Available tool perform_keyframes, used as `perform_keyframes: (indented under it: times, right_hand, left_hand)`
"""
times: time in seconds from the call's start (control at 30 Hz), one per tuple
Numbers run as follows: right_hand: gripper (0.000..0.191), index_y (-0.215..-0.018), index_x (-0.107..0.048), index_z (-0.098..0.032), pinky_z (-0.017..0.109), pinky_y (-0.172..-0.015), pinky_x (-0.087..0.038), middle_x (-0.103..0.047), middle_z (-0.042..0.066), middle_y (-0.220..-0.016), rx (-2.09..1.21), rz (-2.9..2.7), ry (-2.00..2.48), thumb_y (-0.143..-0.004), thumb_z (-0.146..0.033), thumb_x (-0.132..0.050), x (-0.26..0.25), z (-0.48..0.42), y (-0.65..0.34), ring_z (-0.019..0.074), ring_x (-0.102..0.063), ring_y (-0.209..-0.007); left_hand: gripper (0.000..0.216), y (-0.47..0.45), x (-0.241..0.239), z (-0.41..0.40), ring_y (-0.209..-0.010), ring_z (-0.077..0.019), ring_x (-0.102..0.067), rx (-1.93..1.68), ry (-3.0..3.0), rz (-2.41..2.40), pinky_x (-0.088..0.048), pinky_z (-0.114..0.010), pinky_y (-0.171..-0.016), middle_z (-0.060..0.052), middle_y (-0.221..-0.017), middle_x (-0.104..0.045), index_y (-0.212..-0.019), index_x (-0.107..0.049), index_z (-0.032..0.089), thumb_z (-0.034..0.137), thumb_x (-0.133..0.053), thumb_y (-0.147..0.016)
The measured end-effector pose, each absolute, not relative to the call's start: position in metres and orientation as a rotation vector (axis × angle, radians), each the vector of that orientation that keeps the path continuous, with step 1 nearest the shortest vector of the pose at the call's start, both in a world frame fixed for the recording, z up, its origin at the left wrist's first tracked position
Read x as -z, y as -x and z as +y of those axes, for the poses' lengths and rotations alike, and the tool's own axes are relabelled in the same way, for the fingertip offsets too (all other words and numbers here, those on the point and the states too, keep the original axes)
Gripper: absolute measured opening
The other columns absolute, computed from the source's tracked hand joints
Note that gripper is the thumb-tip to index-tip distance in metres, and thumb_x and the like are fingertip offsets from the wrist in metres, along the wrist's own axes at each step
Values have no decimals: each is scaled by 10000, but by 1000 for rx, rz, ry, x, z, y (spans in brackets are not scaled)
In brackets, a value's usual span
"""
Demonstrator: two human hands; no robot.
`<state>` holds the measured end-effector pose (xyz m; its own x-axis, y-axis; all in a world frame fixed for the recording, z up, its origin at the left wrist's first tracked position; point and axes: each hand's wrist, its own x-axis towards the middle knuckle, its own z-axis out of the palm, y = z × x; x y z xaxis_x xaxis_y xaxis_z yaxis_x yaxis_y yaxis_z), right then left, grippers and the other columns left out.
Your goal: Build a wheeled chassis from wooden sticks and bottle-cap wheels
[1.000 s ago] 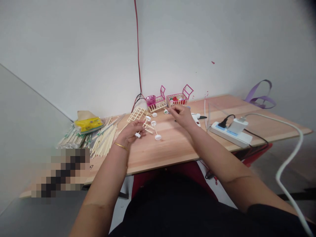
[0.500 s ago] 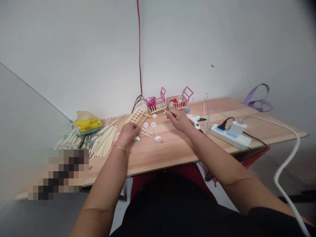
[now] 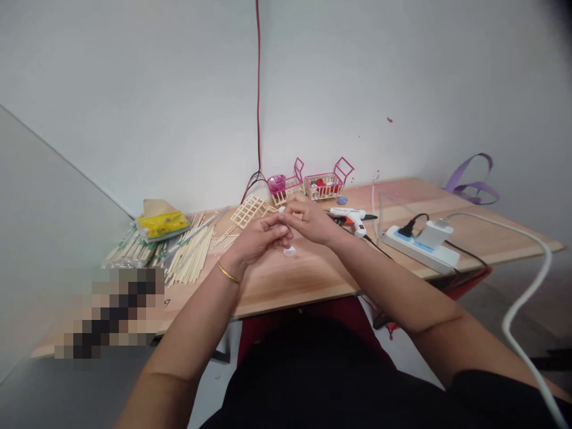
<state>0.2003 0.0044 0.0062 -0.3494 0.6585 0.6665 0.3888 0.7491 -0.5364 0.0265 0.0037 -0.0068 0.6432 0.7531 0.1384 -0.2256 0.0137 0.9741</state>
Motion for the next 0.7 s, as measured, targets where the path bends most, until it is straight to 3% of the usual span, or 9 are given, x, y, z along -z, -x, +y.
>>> perform_keyframes:
  times: [0.13, 0.23, 0.37, 0.53, 0.7]
  right_hand:
    - [282, -717, -602, -172, 270, -705, -400, -528, 4, -737, -543, -1930, 723, -868, -406, -555, -14, 1, -196, 131, -501, -730]
    - [272, -776, -638, -171, 283, -764, -424, -555, 17, -808, -614, -1878, 612, -873, -411, -554, -15, -2, -188, 137, -532, -800]
    - [290, -838, -662, -176, 306, -835, -430, -558, 42, -902, -464, -1891, 548, -910, -399, -492, -19, -8, -172, 154, -545, -902]
    - [322, -885, -656, -154, 303, -821, -441, -567, 70, -904, -314, -2021, 450, -955, -340, -403, -30, -17, -157, 149, -545, -886]
    - [300, -997, -634, -161, 271, -745, -444, -602, 37, -860, -417, -1947, 499, -922, -402, -472, -40, -19, -163, 127, -551, -796]
  left_hand:
    - [236, -24, -4, -3, -515, -47, -482, -862, -1127, 421, -489, -213, -580, 23, -630, -533, -809, -587, 104, 309, -698, -774]
    - [245, -18, -15, -9, -515, -47, -479, -816, -986, 371, -476, -189, -539, 28, -621, -514, -810, -573, 113, 321, -698, -776]
    - [168, -9, -27, -21, -485, -19, -447, -839, -907, 367, -461, -154, -517, 25, -643, -520, -848, -574, 112, 241, -673, -803]
    - [121, -2, -34, -37, -433, 9, -405, -939, -834, 372, -416, -101, -459, 48, -605, -496, -809, -574, 111, 203, -651, -821]
    - [145, 6, -39, -48, -383, -4, -349, -1056, -1051, 439, -383, -130, -409, 62, -521, -471, -763, -599, 104, 221, -678, -792]
